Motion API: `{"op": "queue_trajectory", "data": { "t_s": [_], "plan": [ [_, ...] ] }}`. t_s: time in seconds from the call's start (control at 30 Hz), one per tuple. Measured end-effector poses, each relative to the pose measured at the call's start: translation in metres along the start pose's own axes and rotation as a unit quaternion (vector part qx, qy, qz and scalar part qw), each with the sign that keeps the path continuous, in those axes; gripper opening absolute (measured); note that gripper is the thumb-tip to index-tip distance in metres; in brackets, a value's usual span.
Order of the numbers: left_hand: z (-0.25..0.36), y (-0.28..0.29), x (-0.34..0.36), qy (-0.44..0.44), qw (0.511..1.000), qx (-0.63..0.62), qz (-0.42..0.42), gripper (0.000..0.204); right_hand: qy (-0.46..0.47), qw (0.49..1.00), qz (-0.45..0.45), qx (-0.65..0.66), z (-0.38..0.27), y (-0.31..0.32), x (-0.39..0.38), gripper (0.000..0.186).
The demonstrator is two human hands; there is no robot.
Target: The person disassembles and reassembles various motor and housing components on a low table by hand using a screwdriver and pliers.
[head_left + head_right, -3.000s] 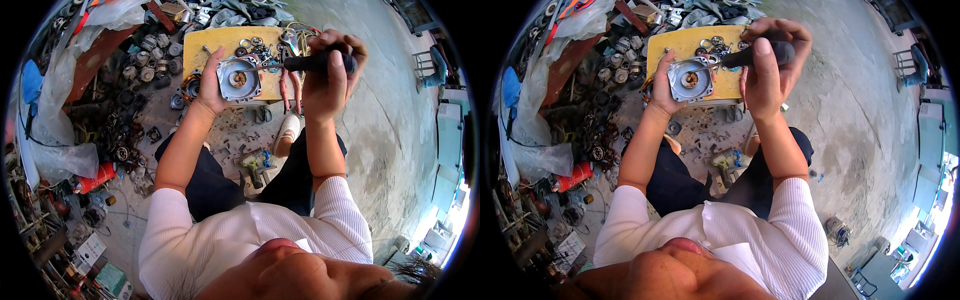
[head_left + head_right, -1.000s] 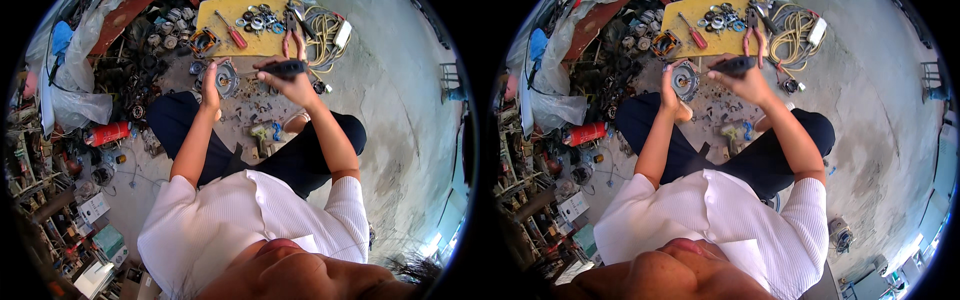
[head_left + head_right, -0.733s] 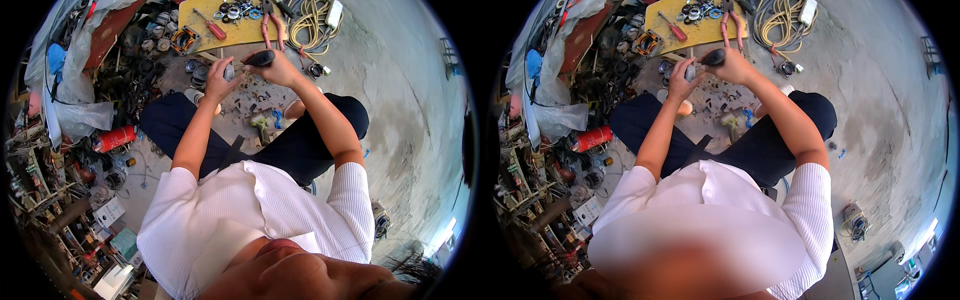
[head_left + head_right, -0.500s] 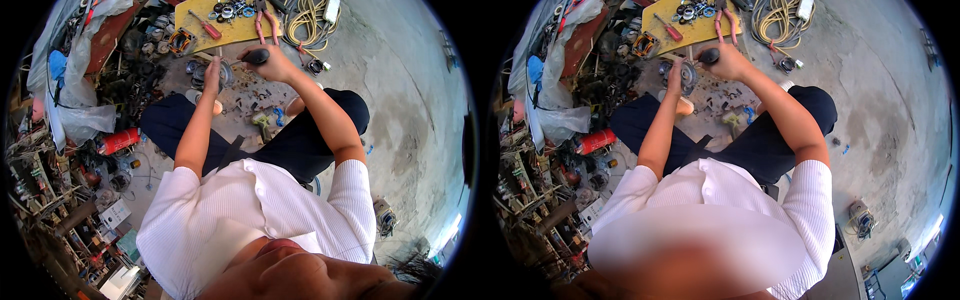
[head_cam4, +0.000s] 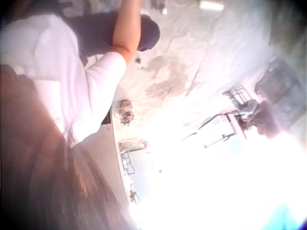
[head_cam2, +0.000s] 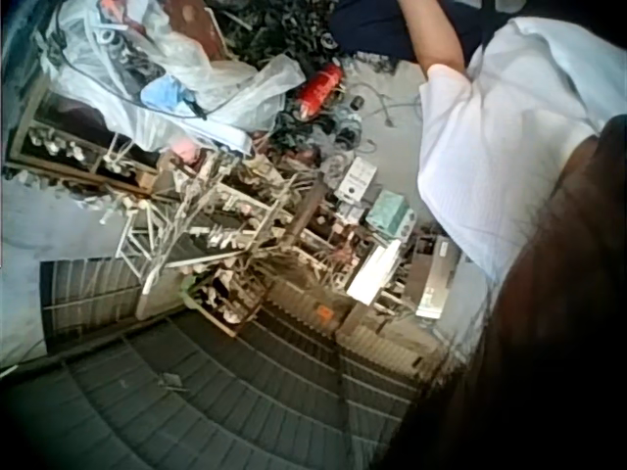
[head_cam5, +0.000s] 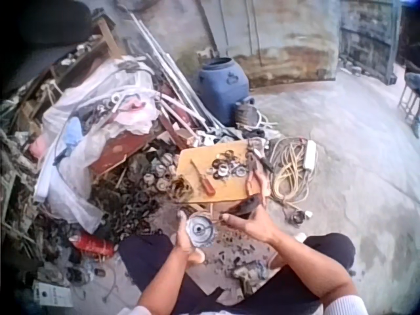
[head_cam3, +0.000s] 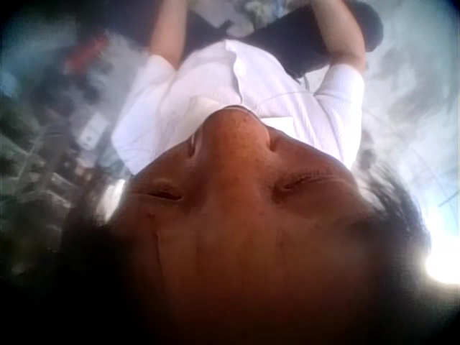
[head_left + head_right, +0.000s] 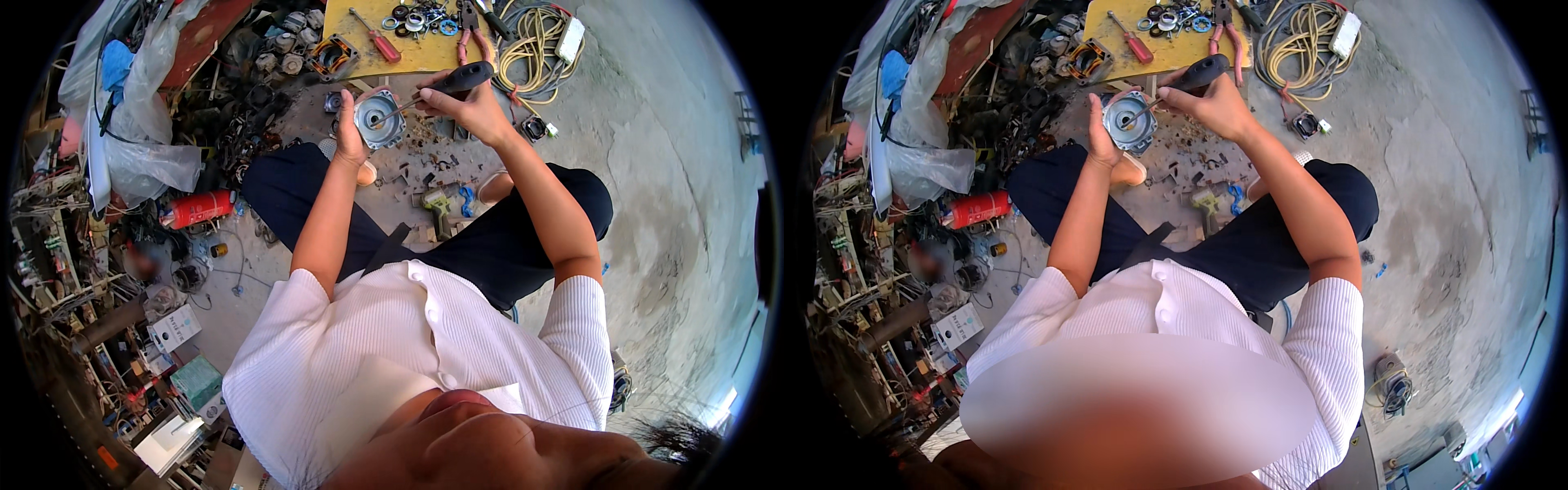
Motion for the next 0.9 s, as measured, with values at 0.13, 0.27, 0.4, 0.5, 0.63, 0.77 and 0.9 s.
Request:
{"op": "queue_trajectory", "data": {
  "t_s": [0.13,0.27,0.4,0.5,0.63,0.77,0.9],
  "plan": [
    [0.014,0.003,-0.001,-0.079,0.991,0.098,0.038,0.076,0.068,0.995,-0.013,-0.074,-0.016,-0.008,-0.002,0.023],
    [0.016,0.008,-0.002,-0.105,0.983,0.13,0.081,0.075,0.123,0.967,-0.001,-0.223,-0.034,-0.025,-0.011,0.024],
    [0.016,0.014,-0.003,-0.105,0.979,0.138,0.103,0.075,0.111,0.976,0.012,-0.189,-0.026,-0.022,-0.011,0.02],
    [0.017,0.01,-0.005,-0.121,0.98,0.131,0.093,0.075,0.087,0.974,0.016,-0.207,-0.02,-0.016,-0.008,0.021],
    [0.028,-0.001,-0.012,-0.16,0.978,0.099,0.086,0.076,0.085,0.991,0.062,-0.085,-0.01,0.002,-0.002,0.024],
    [0.035,-0.014,-0.012,-0.15,0.984,0.085,0.04,0.078,0.024,0.998,0.052,-0.028,-0.005,0.013,0.004,0.028],
    [0.035,-0.023,-0.011,-0.123,0.991,0.053,-0.003,0.082,-0.016,0.995,0.082,0.057,-0.008,0.016,0.002,0.046]
  ]
}}
Point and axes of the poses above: each hand's wrist, its own x-axis towards the middle knuckle, its own y-axis out of the back of the hand, z = x × y, the point moved 10 cm from there along x, towards the middle knuckle, and after that the axes turned 6 degrees about x, right-handed, at the moved point
